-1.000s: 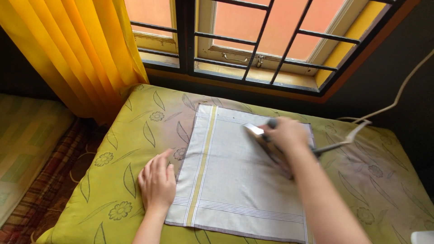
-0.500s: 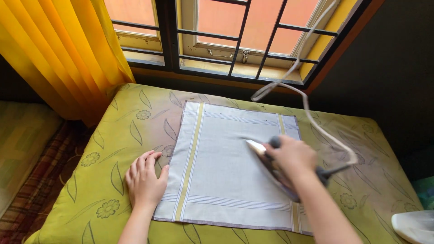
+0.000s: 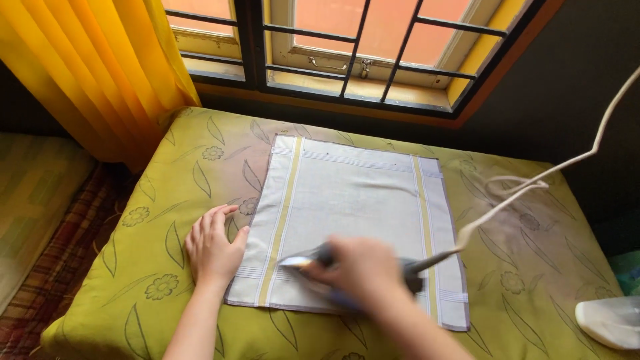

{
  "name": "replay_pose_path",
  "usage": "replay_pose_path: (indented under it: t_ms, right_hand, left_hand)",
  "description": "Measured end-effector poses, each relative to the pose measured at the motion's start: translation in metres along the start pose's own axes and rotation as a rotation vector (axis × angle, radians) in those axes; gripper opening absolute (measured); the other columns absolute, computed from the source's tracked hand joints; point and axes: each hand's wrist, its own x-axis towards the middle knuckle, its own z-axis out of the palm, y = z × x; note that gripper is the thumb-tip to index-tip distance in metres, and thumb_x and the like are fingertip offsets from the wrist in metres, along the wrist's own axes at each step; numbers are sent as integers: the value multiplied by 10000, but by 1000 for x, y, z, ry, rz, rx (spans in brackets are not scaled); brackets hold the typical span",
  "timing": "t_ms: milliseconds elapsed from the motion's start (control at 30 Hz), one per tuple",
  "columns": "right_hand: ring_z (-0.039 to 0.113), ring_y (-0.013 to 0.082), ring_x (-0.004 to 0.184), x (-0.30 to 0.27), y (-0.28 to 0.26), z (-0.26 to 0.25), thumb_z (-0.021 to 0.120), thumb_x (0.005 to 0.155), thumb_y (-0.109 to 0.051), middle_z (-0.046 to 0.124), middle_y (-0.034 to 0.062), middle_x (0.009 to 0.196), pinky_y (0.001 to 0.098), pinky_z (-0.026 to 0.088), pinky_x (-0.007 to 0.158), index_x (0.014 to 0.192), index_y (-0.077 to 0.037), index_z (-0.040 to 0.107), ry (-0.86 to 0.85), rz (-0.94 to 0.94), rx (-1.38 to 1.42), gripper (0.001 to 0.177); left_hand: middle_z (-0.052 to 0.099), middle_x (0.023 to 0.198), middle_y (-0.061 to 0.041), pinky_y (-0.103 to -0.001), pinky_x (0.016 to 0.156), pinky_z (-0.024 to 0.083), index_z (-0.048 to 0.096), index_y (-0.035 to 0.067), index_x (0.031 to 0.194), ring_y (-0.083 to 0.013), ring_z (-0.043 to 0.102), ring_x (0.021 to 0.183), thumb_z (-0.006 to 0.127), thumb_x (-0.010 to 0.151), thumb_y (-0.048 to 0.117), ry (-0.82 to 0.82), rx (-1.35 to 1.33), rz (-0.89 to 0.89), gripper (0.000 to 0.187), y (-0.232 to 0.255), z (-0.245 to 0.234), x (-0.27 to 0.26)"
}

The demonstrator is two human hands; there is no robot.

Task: The recorder irons a white cloth, then folds it and a pillowcase.

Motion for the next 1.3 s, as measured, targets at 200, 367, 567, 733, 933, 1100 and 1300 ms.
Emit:
replay_pose_path:
  t_ms: [200,367,567,733,933,1100,1300]
  right_hand:
    - [697,308,662,-27,-1,39,730,808,-655,692,75,680,453,532,561,806,-158,633,148,-373,61,507]
    - [732,190,743,-31,90,-6,635,785,-766,755,-13,798,368,545,614,919,-319,730,-1,308,-61,477]
    - [771,162,720,-28,179,-22,581,803,-836,766,-10,800,342,576,611,958,-344,766,67,687,-212,548]
    - [742,152,698,-16,112,-10,630,703,-821,770,-44,740,350,570,609,902,-386,771,12,472,-205,498]
    - [683,255,588,7,-15,27,705,773,-715,675,29,637,429,532,504,781,-201,650,74,-144,-99,517]
    - [677,314,596,53,-54,46,768,745,-618,684,64,638,457,518,508,734,-151,649,225,-415,28,482]
    - [695,323,632,126,-52,23,749,754,-656,701,98,686,454,534,532,785,-162,673,247,-328,-71,500]
  left_hand:
    - [574,1432,4,-460,1180,266,632,227,1286,-250,453,1387,745,827,379,45,22,71,497,-15,7,-2]
    - [576,1431,4,-465,1171,268,634,223,1277,-255,450,1385,749,826,371,51,24,69,488,-13,10,-3]
    - [602,1374,-33,-471,1147,288,624,182,1284,-281,471,1350,732,842,329,73,-51,35,478,-4,3,-3]
    - [635,1336,-93,-423,1152,381,613,105,1274,-280,548,1309,579,984,194,199,-393,-53,305,-11,-1,-5]
    - [586,1400,-133,-375,1203,334,549,17,1293,-245,513,1386,330,999,66,429,-1025,-83,370,-14,-10,-7]
    - [574,1411,-151,-383,1208,328,504,33,1324,-235,511,1376,336,1020,98,603,-1133,-179,354,-22,-10,-8]
    - [559,1379,-120,-424,1182,349,525,45,1319,-239,502,1332,547,938,149,336,-602,-89,396,-20,2,-6]
